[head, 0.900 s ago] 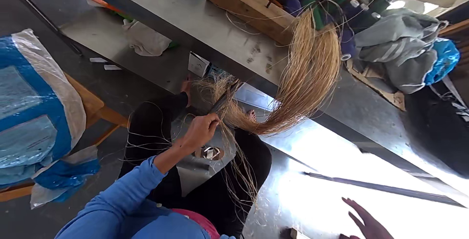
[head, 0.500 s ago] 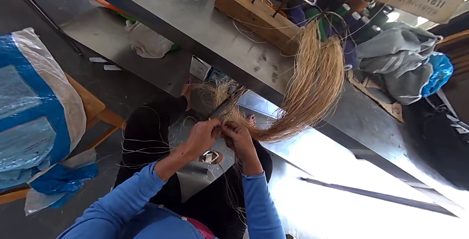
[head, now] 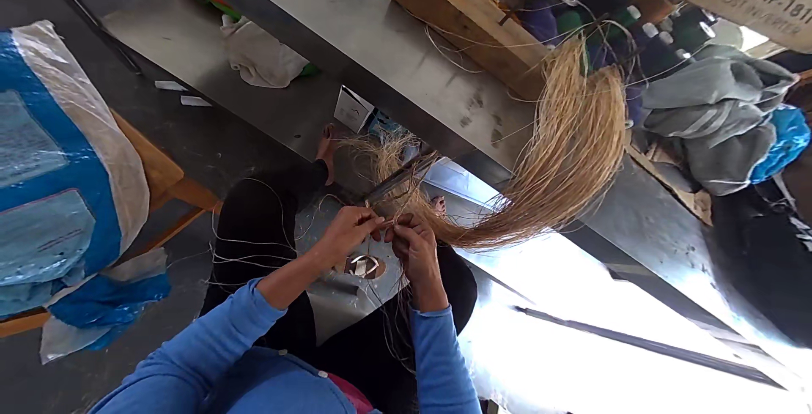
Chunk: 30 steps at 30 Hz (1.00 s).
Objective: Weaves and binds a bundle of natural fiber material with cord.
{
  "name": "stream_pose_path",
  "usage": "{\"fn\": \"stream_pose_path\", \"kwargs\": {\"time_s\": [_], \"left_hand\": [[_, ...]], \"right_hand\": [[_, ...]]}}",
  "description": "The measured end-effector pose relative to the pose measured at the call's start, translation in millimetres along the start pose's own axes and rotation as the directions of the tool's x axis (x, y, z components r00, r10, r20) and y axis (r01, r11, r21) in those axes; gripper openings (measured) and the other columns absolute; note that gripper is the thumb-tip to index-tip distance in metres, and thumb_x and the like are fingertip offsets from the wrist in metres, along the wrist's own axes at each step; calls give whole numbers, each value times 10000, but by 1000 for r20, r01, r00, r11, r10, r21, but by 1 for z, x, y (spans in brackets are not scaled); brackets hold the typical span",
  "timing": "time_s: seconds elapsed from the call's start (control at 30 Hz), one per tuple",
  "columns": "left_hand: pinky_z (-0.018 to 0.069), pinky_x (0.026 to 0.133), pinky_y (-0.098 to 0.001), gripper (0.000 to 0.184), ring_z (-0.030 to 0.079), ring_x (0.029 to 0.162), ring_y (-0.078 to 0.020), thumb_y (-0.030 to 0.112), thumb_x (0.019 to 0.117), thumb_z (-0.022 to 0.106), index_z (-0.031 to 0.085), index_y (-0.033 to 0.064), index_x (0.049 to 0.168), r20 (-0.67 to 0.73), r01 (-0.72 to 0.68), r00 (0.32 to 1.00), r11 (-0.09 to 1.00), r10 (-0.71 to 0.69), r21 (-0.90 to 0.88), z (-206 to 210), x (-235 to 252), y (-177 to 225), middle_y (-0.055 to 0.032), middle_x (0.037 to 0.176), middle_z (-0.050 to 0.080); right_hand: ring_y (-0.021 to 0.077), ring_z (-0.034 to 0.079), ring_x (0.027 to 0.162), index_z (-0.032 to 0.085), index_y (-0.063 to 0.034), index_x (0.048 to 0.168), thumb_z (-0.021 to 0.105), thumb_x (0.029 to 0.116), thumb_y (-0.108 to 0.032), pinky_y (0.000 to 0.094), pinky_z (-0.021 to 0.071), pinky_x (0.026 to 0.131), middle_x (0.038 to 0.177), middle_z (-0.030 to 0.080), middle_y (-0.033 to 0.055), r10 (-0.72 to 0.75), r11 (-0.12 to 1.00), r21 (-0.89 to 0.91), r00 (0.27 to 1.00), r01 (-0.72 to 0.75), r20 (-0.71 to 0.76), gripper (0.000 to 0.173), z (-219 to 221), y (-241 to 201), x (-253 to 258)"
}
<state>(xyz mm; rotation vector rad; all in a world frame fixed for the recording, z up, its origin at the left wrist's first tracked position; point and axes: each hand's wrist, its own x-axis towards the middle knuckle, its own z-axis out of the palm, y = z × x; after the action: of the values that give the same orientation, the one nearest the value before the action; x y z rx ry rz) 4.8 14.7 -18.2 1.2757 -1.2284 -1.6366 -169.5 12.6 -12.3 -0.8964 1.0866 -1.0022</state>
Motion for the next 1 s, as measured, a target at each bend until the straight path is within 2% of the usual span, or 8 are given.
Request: {"fn": "stream_pose_path", "kwargs": {"time_s": [0.17, 0.23, 0.3, 0.47, 0.6, 0.8, 0.9, 1.0], "left_hand": [[426, 627, -153, 169, 542, 662, 48, 172, 1015, 649, 722, 20, 1001, -14, -35, 999, 992, 37, 125, -4, -6, 7, 44, 822, 703], [510, 768, -194, 165, 623, 798, 8, 180, 1008, 661, 738, 36, 1032, -43, -43, 998, 973, 54, 226, -6, -7, 8, 9, 912, 719], [531, 849, -282, 178, 660, 913, -85, 181, 1007, 657, 738, 37, 1072, -78, -61, 993, 947, 90, 315, -7, -10, 8, -57, 1027, 725], [545, 810, -382, 193, 671, 862, -216, 163, 1001, 633, 750, 15, 1045, -147, -141, 959, 858, 242, 494, -2, -21, 6, -133, 997, 715], [552, 800, -456, 191, 688, 860, -255, 159, 989, 628, 758, 25, 1031, -124, -169, 953, 826, 276, 539, -1, -27, 6, -142, 982, 714], [554, 771, -360, 176, 661, 807, -223, 92, 981, 606, 737, -22, 1010, -100, -217, 946, 833, 308, 508, 3, -28, 9, -162, 932, 685], [553, 737, -340, 172, 652, 775, -217, 73, 964, 599, 733, -31, 990, -101, -254, 929, 814, 355, 522, 7, -29, 6, -167, 917, 681], [543, 728, -314, 175, 643, 768, -192, 75, 968, 590, 730, -27, 993, -120, -247, 928, 824, 352, 510, 8, -29, 3, -154, 918, 690]], "right_hand": [[-35, 402, 419, 617, 20, 955, 453, 963, 61, 127, 311, 401, 695, 684, 29, -18, 999, 35, 1000, 17, 21, 170, -2, 4, 3], [-34, 400, 418, 622, 25, 949, 455, 960, 65, 128, 309, 396, 705, 687, 36, -15, 998, 55, 1000, 13, 22, 172, -3, 5, 4], [-32, 402, 418, 624, 24, 953, 448, 963, 62, 130, 313, 394, 703, 679, 33, -7, 998, 70, 1000, 5, 28, 180, -5, 8, 5], [-23, 432, 432, 630, 16, 941, 491, 969, 64, 134, 334, 407, 712, 691, 42, -28, 997, 68, 999, 26, 21, 150, -6, 13, 6], [72, 625, 528, 632, 4, 917, 534, 955, 77, 213, 543, 511, 743, 719, 59, -33, 999, 15, 999, 33, 13, 128, -6, 11, 5], [120, 706, 650, 648, -10, 878, 582, 902, 121, 295, 628, 692, 755, 724, 39, -22, 1000, -12, 999, 23, 23, 148, -9, 4, 8], [125, 712, 663, 650, -9, 869, 588, 894, 123, 297, 631, 699, 757, 725, 42, -32, 999, -7, 999, 32, 34, 148, -10, 5, 9], [121, 698, 621, 625, -7, 887, 563, 920, 94, 269, 608, 615, 757, 732, 67, -20, 1000, 8, 997, 20, 75, 123, -10, 7, 10]]}}
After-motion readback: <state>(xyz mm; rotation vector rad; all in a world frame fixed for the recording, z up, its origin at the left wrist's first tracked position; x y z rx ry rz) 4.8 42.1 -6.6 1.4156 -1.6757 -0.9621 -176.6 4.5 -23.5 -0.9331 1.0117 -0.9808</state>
